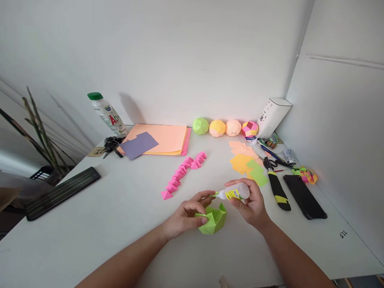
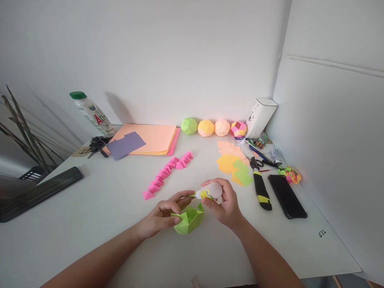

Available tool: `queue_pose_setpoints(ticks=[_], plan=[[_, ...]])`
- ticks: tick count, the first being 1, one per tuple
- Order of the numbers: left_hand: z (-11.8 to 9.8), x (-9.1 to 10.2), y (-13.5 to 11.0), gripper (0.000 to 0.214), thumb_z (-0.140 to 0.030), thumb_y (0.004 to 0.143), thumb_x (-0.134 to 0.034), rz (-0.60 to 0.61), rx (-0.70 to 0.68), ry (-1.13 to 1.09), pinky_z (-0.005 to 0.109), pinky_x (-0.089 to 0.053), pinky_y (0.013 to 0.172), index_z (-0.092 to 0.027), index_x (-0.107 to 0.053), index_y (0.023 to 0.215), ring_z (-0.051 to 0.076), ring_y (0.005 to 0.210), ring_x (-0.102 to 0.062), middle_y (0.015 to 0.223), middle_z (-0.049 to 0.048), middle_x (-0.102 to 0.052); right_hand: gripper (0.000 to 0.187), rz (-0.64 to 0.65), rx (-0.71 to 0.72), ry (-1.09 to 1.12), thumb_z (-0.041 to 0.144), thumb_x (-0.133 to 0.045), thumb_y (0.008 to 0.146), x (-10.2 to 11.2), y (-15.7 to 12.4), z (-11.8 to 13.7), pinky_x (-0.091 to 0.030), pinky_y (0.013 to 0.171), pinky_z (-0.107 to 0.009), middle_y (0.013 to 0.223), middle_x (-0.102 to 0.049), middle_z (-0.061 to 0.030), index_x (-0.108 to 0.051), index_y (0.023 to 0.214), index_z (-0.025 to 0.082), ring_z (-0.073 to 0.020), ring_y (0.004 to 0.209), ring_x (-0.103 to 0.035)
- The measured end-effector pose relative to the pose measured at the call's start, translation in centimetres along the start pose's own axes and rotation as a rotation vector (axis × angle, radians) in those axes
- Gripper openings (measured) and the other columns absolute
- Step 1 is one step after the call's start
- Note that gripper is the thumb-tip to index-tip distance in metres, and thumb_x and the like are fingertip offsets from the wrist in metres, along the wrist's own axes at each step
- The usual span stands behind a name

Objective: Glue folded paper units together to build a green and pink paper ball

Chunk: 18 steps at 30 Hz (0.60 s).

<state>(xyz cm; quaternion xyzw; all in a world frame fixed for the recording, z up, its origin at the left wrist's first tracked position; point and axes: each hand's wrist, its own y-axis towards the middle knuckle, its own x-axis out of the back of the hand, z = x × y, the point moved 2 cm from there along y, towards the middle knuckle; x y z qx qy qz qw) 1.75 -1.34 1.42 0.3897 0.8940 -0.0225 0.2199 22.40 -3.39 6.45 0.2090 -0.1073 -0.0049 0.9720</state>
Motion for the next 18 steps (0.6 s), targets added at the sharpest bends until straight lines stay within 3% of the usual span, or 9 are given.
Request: queue_pose_setpoints(ticks=[10, 18], plan=[[-0.04, -0.03, 0.02, 0.005, -0.016, 0.076, -0.069, -0.008, 0.016, 0.005, 0.051, -0.022, 0.113, -0.021, -0.072, 0.076, 0.031, 0.132, -0.038, 0.141, 0.0036, -0.043, 0.034, 0.019, 0.007, -0.109, 0.043, -0.065, 0.08, 0.02, -0.28, 0.15, -0.052, 0.08, -0.041, 0.102, -0.067, -0.0108, -0.051, 0.105, 0.024, -0.0259, 0.094, -0.062], [-0.16, -0.17, -0.05, 0.006, -0.016, 0.077, -0.068, -0.006, 0.013, 0.006, 0.051, -0.022, 0.113, -0.021, -0.071, 0.075, 0.031, 0.132, -0.039, 0.141, 0.0035, -0.044, 0.032, 0.009, 0.025, -0.114, 0.037, -0.067, 0.079, 0.14, -0.22, 0.21, -0.052, 0.078, -0.038, 0.099, -0.068, -0.008, -0.053, 0.105, 0.025, -0.0242, 0.093, -0.063]])
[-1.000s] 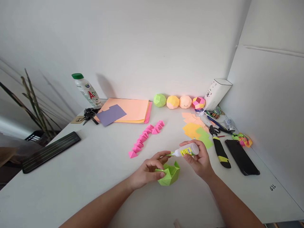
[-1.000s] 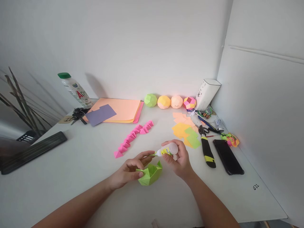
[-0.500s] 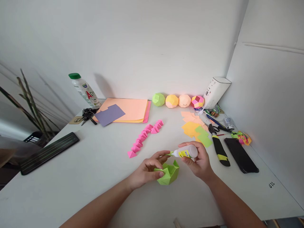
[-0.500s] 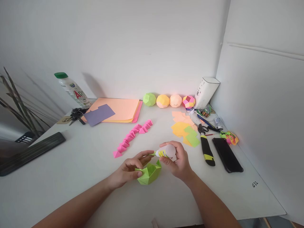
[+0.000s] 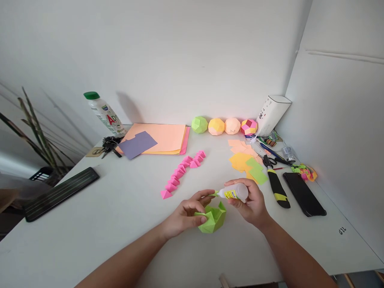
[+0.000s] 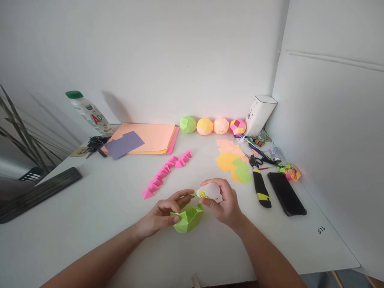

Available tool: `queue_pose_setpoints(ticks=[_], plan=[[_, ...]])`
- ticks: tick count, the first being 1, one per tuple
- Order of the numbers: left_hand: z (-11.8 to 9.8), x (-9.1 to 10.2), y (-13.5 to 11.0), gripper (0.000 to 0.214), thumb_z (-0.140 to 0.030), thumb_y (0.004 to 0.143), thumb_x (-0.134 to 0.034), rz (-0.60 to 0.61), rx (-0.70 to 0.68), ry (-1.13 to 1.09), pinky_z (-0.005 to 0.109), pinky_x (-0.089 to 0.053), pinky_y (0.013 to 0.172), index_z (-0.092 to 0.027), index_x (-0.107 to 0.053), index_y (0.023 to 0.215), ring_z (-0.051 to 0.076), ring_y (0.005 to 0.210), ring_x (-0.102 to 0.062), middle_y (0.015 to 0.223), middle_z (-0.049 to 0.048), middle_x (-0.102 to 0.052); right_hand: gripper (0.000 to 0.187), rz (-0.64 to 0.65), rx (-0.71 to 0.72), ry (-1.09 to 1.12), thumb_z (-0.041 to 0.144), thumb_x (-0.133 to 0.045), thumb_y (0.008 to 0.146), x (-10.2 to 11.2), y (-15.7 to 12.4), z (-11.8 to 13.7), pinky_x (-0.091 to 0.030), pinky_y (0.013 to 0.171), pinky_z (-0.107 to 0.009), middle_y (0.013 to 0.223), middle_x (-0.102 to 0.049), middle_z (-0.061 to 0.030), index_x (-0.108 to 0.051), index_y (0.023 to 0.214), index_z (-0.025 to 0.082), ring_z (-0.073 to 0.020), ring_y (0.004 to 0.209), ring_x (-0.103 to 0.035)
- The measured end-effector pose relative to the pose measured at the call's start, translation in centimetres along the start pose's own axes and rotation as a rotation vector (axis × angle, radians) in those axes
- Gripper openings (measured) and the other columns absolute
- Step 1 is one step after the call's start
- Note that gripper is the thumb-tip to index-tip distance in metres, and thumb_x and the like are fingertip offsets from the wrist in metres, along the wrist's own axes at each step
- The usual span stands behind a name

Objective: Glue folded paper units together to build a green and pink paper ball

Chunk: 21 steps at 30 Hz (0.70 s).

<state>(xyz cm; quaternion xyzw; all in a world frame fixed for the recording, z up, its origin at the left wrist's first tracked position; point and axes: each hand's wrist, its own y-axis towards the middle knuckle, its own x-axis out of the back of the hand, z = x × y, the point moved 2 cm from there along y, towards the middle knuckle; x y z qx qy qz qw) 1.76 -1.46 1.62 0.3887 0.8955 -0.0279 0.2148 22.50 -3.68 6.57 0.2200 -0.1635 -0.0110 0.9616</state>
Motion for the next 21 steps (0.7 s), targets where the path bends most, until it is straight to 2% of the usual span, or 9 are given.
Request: queue_pose_setpoints(ticks=[7, 21], plan=[[-0.03, 0.01, 0.09, 0.007, -0.015, 0.077, -0.068, 0.02, 0.008, -0.001, 0.051, -0.024, 0.112, -0.021, -0.072, 0.076, 0.032, 0.132, -0.039, 0.142, 0.0036, -0.042, 0.033, 0.017, -0.012, -0.011, 0.04, -0.067, 0.079, -0.21, -0.11, 0.09, -0.052, 0.078, -0.039, 0.1, -0.068, -0.0098, -0.053, 0.104, 0.024, -0.0255, 0.093, -0.064], [0.16, 0.05, 0.0, 0.011, -0.012, 0.078, -0.067, 0.029, 0.004, -0.015, 0.051, -0.022, 0.113, -0.021, -0.072, 0.077, 0.031, 0.133, -0.038, 0.141, 0.0031, -0.042, 0.032, 0.002, 0.054, 0.033, 0.033, -0.07, 0.078, -0.27, 0.01, 0.22, -0.053, 0.068, -0.032, 0.095, -0.067, -0.0062, -0.054, 0.104, 0.025, -0.0213, 0.084, -0.064]])
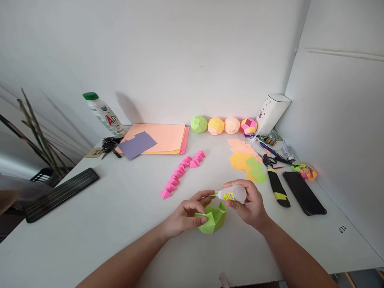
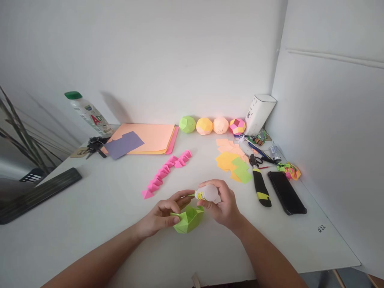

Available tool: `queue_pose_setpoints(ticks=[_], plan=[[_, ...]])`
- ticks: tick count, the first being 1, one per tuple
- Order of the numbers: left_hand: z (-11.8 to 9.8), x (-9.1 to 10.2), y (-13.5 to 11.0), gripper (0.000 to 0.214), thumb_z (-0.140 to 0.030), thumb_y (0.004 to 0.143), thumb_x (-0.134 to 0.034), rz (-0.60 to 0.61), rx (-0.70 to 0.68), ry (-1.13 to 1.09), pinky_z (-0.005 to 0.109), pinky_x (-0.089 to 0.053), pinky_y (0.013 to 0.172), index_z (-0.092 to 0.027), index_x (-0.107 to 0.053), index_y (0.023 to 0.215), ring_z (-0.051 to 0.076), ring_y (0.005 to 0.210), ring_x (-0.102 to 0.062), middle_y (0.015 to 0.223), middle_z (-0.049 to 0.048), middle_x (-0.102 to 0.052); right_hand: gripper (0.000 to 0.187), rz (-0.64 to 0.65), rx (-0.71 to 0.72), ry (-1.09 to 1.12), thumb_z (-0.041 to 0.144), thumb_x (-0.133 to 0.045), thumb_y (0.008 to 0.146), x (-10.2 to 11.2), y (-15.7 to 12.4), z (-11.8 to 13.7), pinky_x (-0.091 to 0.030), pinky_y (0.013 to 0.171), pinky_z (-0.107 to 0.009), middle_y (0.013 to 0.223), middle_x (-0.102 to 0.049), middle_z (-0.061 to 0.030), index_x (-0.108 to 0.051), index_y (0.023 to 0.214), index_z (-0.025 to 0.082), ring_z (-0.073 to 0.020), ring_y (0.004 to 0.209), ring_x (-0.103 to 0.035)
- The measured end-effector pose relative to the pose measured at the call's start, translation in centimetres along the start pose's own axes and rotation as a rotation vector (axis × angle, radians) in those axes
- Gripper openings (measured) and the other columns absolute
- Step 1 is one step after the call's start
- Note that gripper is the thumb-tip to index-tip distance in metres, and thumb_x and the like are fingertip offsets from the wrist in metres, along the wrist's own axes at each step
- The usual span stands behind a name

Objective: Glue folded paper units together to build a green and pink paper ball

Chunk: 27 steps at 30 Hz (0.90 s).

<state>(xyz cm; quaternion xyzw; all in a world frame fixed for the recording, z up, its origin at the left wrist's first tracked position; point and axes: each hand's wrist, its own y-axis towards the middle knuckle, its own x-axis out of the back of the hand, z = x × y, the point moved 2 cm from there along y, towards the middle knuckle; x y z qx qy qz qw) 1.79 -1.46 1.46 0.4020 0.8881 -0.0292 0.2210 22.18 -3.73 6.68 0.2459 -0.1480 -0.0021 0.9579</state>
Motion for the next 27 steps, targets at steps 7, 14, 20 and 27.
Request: queue_pose_setpoints(ticks=[7, 14, 20, 27], plan=[[0.06, 0.07, -0.02, 0.012, -0.011, 0.078, -0.066, 0.004, -0.005, 0.003, 0.05, -0.02, 0.113, -0.022, -0.072, 0.078, 0.03, 0.133, -0.037, 0.142, 0.0023, -0.042, 0.032, 0.0, -0.002, 0.007, 0.029, -0.071, 0.077, 0.02, 0.03, 0.07, -0.052, 0.066, -0.031, 0.093, -0.067, -0.0053, -0.054, 0.104, 0.026, -0.0204, 0.082, -0.063], [0.03, 0.05, 0.08, 0.012, -0.011, 0.078, -0.066, 0.012, -0.001, -0.003, 0.052, -0.021, 0.112, -0.022, -0.072, 0.078, 0.032, 0.133, -0.037, 0.142, 0.0034, -0.042, 0.034, 0.013, -0.005, 0.041, 0.028, -0.071, 0.077, -0.3, -0.2, 0.02, -0.052, 0.069, -0.032, 0.096, -0.066, -0.0057, -0.053, 0.106, 0.026, -0.0209, 0.084, -0.063], [-0.01, -0.01, 0.08, 0.011, -0.012, 0.078, -0.067, 0.01, -0.002, -0.003, 0.05, -0.022, 0.113, -0.021, -0.072, 0.078, 0.031, 0.134, -0.036, 0.142, 0.003, -0.041, 0.033, -0.011, -0.025, 0.043, 0.025, -0.07, 0.077, -0.18, -0.08, -0.21, -0.051, 0.067, -0.032, 0.093, -0.064, -0.0051, -0.052, 0.105, 0.026, -0.0208, 0.083, -0.061], [-0.1, -0.06, 0.01, 0.01, -0.013, 0.078, -0.067, 0.004, -0.003, 0.002, 0.05, -0.021, 0.113, -0.022, -0.072, 0.077, 0.03, 0.133, -0.037, 0.142, 0.0027, -0.042, 0.032, -0.032, -0.04, 0.083, 0.026, -0.07, 0.078, -0.19, -0.02, -0.22, -0.05, 0.07, -0.034, 0.095, -0.063, -0.0053, -0.052, 0.104, 0.026, -0.0209, 0.085, -0.06]])
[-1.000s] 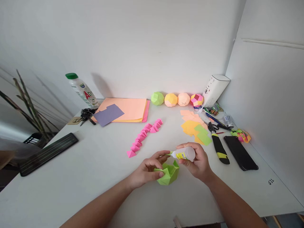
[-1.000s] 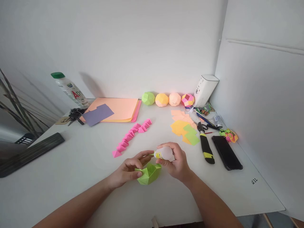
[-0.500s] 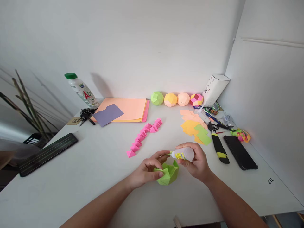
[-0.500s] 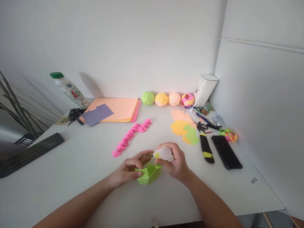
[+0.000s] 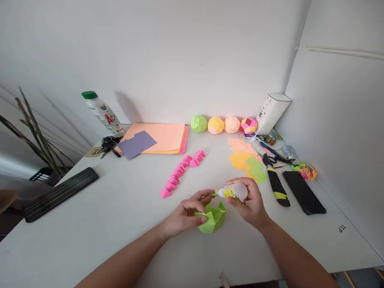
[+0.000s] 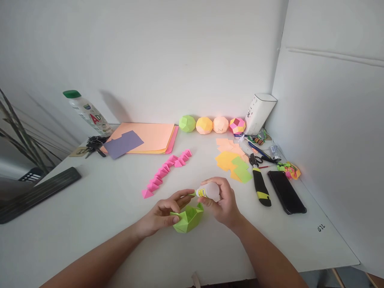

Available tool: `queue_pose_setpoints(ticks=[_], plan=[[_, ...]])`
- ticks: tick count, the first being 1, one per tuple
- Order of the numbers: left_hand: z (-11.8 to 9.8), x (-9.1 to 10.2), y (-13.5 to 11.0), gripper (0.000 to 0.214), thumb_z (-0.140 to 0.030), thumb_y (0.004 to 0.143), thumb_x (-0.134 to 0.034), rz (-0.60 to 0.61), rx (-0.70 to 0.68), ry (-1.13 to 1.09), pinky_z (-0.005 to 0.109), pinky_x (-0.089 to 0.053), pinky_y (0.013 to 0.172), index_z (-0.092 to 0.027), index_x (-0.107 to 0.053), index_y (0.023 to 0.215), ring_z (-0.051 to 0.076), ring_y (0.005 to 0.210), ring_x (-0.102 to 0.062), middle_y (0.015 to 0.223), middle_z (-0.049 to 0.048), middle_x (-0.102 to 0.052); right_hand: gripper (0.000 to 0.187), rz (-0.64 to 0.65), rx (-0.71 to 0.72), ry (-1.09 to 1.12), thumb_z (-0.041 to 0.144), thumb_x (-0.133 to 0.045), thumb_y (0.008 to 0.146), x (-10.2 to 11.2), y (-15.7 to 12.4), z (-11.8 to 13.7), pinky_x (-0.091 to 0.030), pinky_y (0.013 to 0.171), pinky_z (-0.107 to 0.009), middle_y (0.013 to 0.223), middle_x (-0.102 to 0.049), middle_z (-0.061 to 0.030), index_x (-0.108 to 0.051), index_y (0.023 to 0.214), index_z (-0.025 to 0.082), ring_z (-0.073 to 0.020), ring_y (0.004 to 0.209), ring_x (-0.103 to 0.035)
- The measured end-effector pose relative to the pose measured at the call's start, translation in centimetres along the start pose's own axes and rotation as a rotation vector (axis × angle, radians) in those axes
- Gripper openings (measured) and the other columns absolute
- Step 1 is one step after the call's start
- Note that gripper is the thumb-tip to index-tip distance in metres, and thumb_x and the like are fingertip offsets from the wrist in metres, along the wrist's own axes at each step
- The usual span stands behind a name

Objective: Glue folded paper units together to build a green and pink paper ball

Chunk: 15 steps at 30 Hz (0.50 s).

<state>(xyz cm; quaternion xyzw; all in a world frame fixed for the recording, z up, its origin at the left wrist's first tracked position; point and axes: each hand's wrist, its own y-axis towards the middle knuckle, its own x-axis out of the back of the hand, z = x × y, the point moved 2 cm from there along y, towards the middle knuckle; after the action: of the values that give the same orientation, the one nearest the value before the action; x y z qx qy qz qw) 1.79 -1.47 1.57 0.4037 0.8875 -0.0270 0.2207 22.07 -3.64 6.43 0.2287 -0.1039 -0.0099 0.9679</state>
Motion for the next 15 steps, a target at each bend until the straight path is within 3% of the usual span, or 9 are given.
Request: queue_pose_setpoints(ticks=[15], plan=[[0.1, 0.1, -0.1, 0.013, -0.011, 0.079, -0.065, -0.004, -0.035, 0.012, 0.052, -0.017, 0.114, -0.023, -0.071, 0.08, 0.031, 0.136, -0.033, 0.143, 0.0014, -0.041, 0.031, -0.082, -0.238, 0.269, 0.033, -0.071, 0.078, 0.0, 0.4, -1.1, -0.049, 0.074, -0.035, 0.096, -0.062, -0.0048, -0.048, 0.098, 0.025, -0.0189, 0.087, -0.058]])
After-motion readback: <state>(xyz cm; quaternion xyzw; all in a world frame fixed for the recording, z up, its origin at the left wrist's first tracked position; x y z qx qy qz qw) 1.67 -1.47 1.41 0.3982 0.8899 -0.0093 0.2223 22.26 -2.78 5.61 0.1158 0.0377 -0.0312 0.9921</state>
